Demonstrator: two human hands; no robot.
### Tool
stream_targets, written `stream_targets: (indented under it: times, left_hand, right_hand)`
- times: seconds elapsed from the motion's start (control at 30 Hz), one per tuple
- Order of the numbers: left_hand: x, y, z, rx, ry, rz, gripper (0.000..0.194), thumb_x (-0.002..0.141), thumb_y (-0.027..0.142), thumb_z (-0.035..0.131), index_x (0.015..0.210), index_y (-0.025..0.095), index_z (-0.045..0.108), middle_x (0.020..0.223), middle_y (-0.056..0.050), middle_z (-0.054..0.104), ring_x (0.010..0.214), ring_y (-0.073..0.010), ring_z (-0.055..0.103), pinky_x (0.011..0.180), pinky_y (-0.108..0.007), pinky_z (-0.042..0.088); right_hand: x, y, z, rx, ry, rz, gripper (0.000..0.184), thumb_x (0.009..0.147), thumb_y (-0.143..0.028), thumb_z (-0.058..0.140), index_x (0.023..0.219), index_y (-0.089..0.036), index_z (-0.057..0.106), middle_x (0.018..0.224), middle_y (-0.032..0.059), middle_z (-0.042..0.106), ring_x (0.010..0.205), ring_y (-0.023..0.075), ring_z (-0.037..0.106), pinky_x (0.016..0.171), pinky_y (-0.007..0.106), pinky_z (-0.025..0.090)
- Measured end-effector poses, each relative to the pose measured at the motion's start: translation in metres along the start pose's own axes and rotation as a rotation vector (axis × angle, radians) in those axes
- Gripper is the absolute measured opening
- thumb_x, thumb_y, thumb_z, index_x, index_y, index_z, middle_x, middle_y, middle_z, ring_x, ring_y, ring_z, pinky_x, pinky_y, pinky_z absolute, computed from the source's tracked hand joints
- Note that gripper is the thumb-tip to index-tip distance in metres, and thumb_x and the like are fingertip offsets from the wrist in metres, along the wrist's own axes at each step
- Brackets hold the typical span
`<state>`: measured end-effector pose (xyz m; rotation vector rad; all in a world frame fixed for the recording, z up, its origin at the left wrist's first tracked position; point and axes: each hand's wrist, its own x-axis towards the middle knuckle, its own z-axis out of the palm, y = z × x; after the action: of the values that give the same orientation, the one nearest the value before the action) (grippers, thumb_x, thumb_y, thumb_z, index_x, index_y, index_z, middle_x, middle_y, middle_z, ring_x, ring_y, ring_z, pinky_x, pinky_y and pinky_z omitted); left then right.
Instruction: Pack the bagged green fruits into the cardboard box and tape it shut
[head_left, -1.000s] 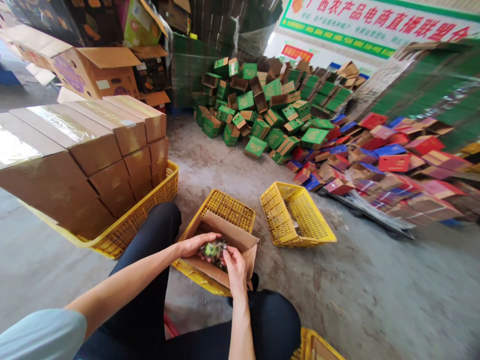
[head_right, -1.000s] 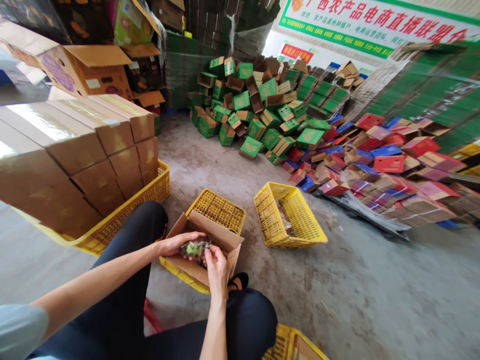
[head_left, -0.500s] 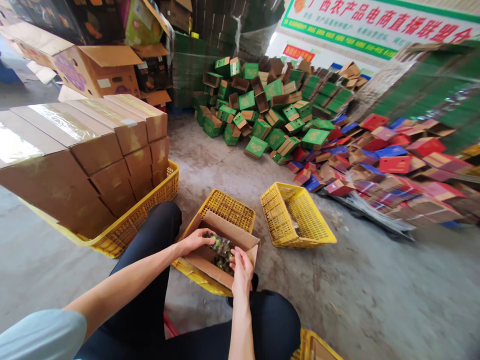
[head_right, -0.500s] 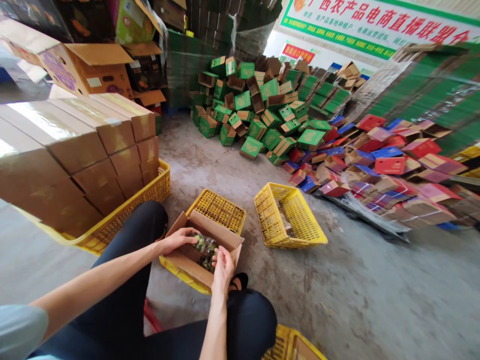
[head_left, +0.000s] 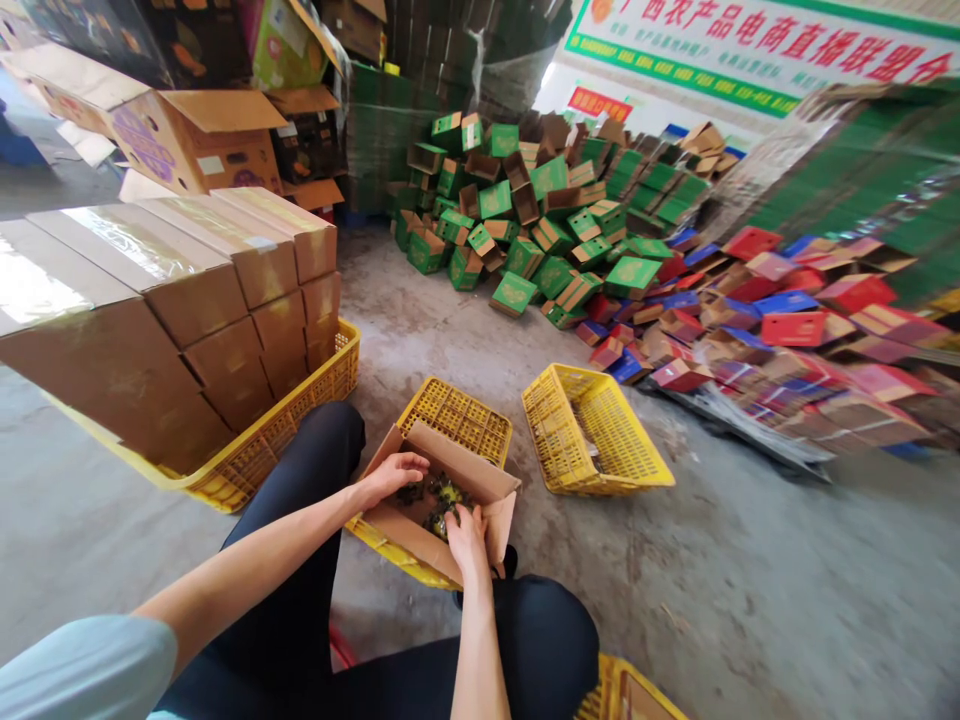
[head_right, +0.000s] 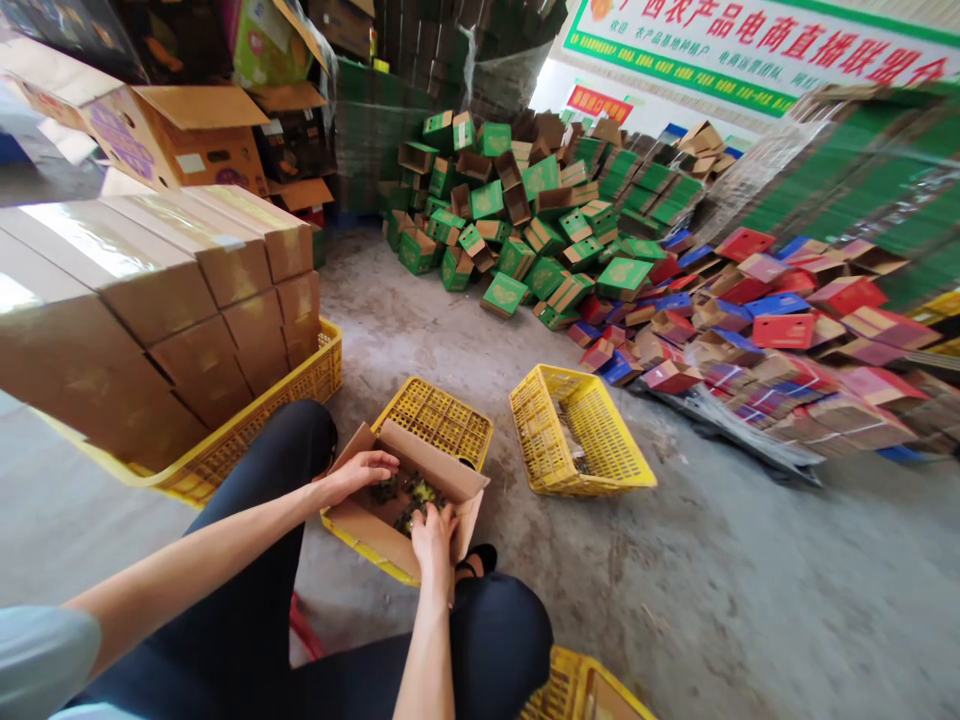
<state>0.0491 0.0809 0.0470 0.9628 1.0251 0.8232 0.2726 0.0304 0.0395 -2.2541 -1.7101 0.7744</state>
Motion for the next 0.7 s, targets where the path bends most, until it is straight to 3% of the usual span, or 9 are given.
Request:
stream_targets:
  times: [0.13, 0.23, 0.3, 0.4, 0.47, 0.53, 0.63, 0.7]
  left_hand:
    - [-0.001, 0.0, -0.001, 0.02, 0.003, -0.035, 0.046, 0.078, 0.031, 0.075, 0.121, 0.016, 0.071, 0.128, -0.013, 0.072, 0.124, -0.0298, 0.063, 0.099, -0.039, 0.049]
    - [0.0, 0.0, -0.001, 0.037, 0.016, -0.036, 0.052, 0.081, 0.032, 0.073, 0.13, 0.016, 0.067, 0.138, -0.013, 0.066, 0.127, -0.03, 0.061, 0.101, -0.04, 0.05]
    - [0.0, 0.0, -0.001, 0.054, 0.025, -0.035, 0.055, 0.083, 0.032, 0.071, 0.135, 0.016, 0.064, 0.144, -0.014, 0.063, 0.13, -0.0306, 0.06, 0.104, -0.041, 0.049]
    - [0.001, 0.0, -0.002, 0.096, 0.043, -0.022, 0.057, 0.087, 0.029, 0.066, 0.142, 0.016, 0.06, 0.15, -0.014, 0.059, 0.138, -0.0307, 0.055, 0.113, -0.042, 0.044]
    - [0.002, -0.001, -0.002, 0.138, 0.055, -0.009, 0.059, 0.088, 0.026, 0.062, 0.146, 0.016, 0.058, 0.154, -0.012, 0.056, 0.144, -0.0294, 0.049, 0.119, -0.041, 0.038]
    - [0.003, -0.003, -0.002, 0.197, 0.057, -0.005, 0.061, 0.087, 0.022, 0.06, 0.148, 0.017, 0.057, 0.158, -0.011, 0.052, 0.148, -0.0282, 0.044, 0.124, -0.04, 0.032]
    - [0.003, -0.008, 0.0, 0.305, 0.031, -0.024, 0.064, 0.082, 0.017, 0.06, 0.146, 0.016, 0.059, 0.158, -0.011, 0.052, 0.15, -0.0289, 0.043, 0.127, -0.04, 0.027]
    - [0.004, -0.011, 0.002, 0.381, 0.01, -0.04, 0.064, 0.079, 0.015, 0.06, 0.144, 0.015, 0.062, 0.156, -0.011, 0.054, 0.15, -0.0304, 0.043, 0.128, -0.041, 0.026]
  right_hand:
    - [-0.001, -0.006, -0.006, -0.067, -0.062, 0.008, 0.037, 0.089, -0.016, 0.059, 0.121, -0.013, 0.076, 0.141, 0.0235, 0.064, 0.133, 0.0359, 0.061, 0.118, 0.047, 0.038]
    - [-0.003, -0.009, -0.013, -0.055, -0.092, -0.044, 0.04, 0.092, -0.018, 0.057, 0.129, -0.017, 0.072, 0.133, 0.0179, 0.071, 0.131, 0.0315, 0.063, 0.118, 0.044, 0.039]
    - [-0.004, -0.011, -0.013, -0.012, -0.13, -0.093, 0.046, 0.096, -0.024, 0.053, 0.141, -0.021, 0.064, 0.132, 0.0121, 0.073, 0.126, 0.0262, 0.067, 0.112, 0.038, 0.046]
    - [-0.001, -0.011, -0.011, 0.182, -0.168, -0.164, 0.05, 0.1, -0.032, 0.043, 0.146, -0.023, 0.059, 0.133, 0.0071, 0.073, 0.12, 0.0215, 0.07, 0.105, 0.033, 0.053]
    - [0.006, -0.007, -0.013, 0.317, -0.095, -0.13, 0.051, 0.099, -0.033, 0.042, 0.144, -0.022, 0.062, 0.142, 0.0067, 0.068, 0.131, 0.0215, 0.064, 0.114, 0.033, 0.047]
    - [0.017, 0.0, -0.017, 0.357, 0.005, -0.01, 0.054, 0.097, -0.032, 0.042, 0.145, -0.018, 0.06, 0.152, 0.0089, 0.059, 0.145, 0.0229, 0.051, 0.123, 0.034, 0.035]
    - [0.034, 0.007, -0.019, 0.369, -0.03, 0.106, 0.059, 0.093, -0.03, 0.045, 0.146, -0.008, 0.057, 0.153, 0.0194, 0.055, 0.149, 0.0303, 0.046, 0.126, 0.045, 0.029]
    - [0.039, 0.008, -0.014, 0.396, -0.088, 0.131, 0.061, 0.09, -0.03, 0.052, 0.147, -0.009, 0.057, 0.152, 0.0204, 0.057, 0.149, 0.0325, 0.046, 0.125, 0.048, 0.03]
